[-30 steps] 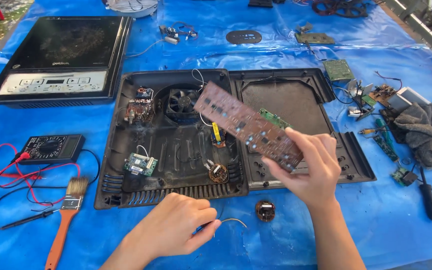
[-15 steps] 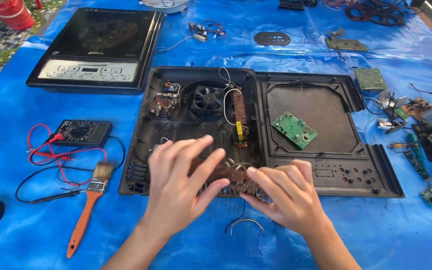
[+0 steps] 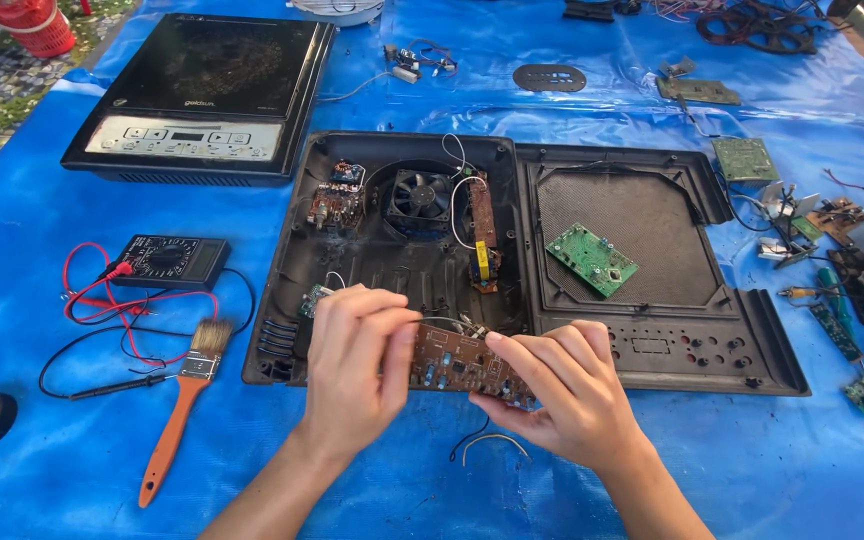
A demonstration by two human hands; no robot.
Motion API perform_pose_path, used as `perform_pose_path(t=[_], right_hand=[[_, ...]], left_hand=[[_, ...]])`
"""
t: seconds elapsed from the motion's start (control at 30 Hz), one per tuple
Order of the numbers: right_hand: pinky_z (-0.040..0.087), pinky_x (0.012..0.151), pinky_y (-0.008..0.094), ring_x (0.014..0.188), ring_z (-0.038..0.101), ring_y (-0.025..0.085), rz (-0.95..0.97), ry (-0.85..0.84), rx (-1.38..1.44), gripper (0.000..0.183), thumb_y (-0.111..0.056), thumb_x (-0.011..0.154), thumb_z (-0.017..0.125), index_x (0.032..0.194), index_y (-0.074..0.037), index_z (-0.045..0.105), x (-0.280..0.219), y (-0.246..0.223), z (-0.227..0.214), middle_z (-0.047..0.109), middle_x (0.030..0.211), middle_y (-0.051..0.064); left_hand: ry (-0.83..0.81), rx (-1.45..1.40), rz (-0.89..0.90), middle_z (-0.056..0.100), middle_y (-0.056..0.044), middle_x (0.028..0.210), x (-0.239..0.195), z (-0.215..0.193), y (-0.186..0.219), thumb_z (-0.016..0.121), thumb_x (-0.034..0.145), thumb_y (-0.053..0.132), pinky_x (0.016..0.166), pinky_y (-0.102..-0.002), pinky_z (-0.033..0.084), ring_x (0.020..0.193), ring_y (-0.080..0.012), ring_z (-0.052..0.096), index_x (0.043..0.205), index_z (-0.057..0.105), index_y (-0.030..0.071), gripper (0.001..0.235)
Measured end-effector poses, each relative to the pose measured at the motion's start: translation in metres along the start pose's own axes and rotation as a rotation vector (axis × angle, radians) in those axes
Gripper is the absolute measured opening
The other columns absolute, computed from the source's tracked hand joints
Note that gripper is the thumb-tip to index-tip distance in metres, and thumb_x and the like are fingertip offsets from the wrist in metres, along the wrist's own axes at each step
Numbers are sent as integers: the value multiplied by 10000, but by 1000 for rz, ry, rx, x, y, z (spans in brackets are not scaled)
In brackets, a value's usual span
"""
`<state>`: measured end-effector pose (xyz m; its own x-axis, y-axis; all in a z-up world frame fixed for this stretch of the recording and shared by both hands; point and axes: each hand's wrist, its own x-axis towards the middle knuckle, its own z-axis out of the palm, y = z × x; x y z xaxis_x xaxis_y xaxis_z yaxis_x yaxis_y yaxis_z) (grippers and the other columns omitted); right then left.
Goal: The person disassembles an electronic device on a blue tarp, removing circuit boards and wires. They use a screwdriver to unscrew components and a multimeter to test connections on a small circuit board. The person handles various electronic parts, including a fan and a transformer, while working on the device.
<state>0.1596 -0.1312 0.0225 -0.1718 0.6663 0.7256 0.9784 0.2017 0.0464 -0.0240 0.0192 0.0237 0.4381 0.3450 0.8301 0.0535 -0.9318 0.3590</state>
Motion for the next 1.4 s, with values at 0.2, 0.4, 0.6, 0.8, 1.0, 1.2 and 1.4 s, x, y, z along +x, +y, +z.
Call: perform_pose_path(t=[0.2,0.4,0.6,0.8,1.0,1.2,1.4], right_hand=[[420,834,377,919,684,197,55,-6,25,642,-422,830,907,1296,-68,643,-16,21,8,769,1107,44],[503,822,334,737,595,158,455,248,-58,523,-165,851,931,1273,2,671,-30,68,-24,701,882,45],[571,799,376,911,673,253,917,251,-207,535,-285,942,883,1276,97,715,-82,121,-35,717,1001,173],[343,1007,571,1043,693,261,1227,-24,-328,631,-566,845,775,1257,-88,747,-93,140,-25,775,1055,63],[353,909,611,1246,485,398,1314,-253,-353,617,-611,871,724,1261,-133,714,-96,142,-26,669,1232,105],[347,937,574,1316,410,394,971,-146,-164,616,-528,964,619,1385,-80,651,-63,116,-21,605,1402,147],[222,1143,578,1497,370,279,892,-546,-46,565,-566,942,527,1391,-240,634,-47,98,17,494,1585,-1]], left_hand=[[116,45,-56,673,-161,1069,10,-21,-13,576,1044,44,864,-388,531,984,-309,646,1067,656,-15,103],[-172,-160,26,682,-118,1031,-1,-18,-21,625,1006,61,714,-303,520,842,-223,672,1153,692,33,164],[-876,-304,21,675,-22,968,1,-11,-13,576,1023,171,656,-389,538,801,-242,706,1144,681,121,168],[-975,-163,32,666,13,822,-8,-7,-14,670,986,299,543,-435,502,698,-241,675,920,752,167,169],[-931,-256,151,752,-55,1067,-14,4,1,595,1017,445,612,-417,553,850,-263,742,1153,700,92,393],[-1020,-215,341,611,-92,930,-49,33,9,621,1044,352,543,-476,496,742,-320,663,921,649,91,289],[-949,-230,362,601,-68,862,-51,32,8,631,1055,319,538,-433,484,684,-278,626,893,640,99,274]])
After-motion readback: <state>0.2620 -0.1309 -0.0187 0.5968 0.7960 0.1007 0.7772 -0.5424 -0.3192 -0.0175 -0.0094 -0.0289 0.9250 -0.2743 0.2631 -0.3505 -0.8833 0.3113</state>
